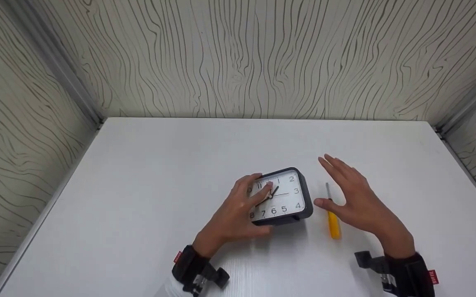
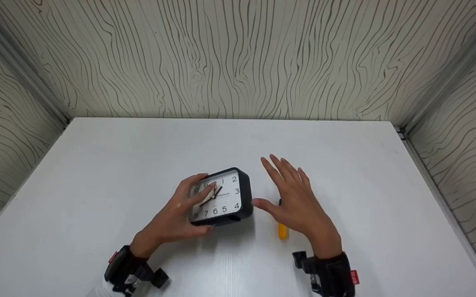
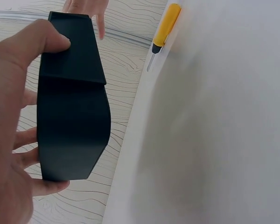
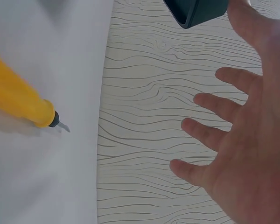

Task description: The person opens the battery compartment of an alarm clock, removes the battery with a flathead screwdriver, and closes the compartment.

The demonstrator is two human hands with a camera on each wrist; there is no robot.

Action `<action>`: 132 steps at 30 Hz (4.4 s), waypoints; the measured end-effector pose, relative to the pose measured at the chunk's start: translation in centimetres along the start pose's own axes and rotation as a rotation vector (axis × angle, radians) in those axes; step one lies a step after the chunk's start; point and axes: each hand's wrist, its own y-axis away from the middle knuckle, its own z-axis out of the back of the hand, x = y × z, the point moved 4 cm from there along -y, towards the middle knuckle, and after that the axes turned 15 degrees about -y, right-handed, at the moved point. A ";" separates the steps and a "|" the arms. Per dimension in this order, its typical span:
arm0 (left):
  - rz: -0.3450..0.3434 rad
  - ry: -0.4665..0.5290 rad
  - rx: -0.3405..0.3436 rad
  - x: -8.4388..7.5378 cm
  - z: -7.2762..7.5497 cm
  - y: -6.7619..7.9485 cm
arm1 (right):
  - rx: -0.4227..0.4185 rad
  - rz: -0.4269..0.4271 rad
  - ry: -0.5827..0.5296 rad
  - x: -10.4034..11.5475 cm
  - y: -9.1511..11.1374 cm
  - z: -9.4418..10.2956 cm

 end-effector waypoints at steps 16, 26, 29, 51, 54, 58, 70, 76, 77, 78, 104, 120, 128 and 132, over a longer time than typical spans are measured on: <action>-0.002 0.027 -0.024 -0.3 0.2 0.1 | 0.104 0.009 -0.257 0.2 0.0 -1.4; -0.028 0.093 -0.038 -0.5 0.5 0.1 | 0.145 0.050 -0.335 1.3 -0.1 -1.9; -0.033 0.105 -0.039 -0.5 0.5 0.0 | 0.155 0.078 -0.356 1.5 -0.1 -2.2; -0.040 0.154 -0.048 -0.7 0.8 0.1 | 0.116 0.242 -0.480 2.7 -0.4 -2.2; -0.038 0.160 -0.048 -0.7 0.7 0.1 | 0.093 0.264 -0.489 2.8 -0.3 -2.1; -0.037 0.163 -0.049 -0.7 0.6 0.1 | 0.087 0.272 -0.481 2.8 -0.3 -2.1; -0.046 0.076 -0.059 -0.9 0.5 -0.1 | 0.047 0.332 -0.487 2.7 -0.5 -2.1; -0.045 0.058 -0.061 -0.9 0.3 -0.1 | 0.034 0.362 -0.509 4.5 -0.4 -1.5; -0.045 0.057 -0.058 -0.9 0.3 -0.1 | 0.032 0.369 -0.512 4.9 -0.4 -1.3; -0.044 0.058 -0.053 -0.9 0.3 -0.1 | 0.030 0.376 -0.513 5.4 -0.4 -1.1; -0.057 0.133 -0.002 -1.4 0.1 -0.1 | 0.032 0.453 -0.543 3.9 -0.4 -1.8; -0.065 0.187 0.001 -2.1 0.7 -0.2 | 0.045 0.464 -0.491 4.1 -0.4 -2.6; -0.064 0.255 0.017 -2.3 0.6 -0.3 | 0.076 0.447 -0.453 4.4 -0.3 -2.7; -0.082 0.279 0.004 -2.3 0.5 -0.3 | 0.083 0.443 -0.430 4.6 -0.2 -2.8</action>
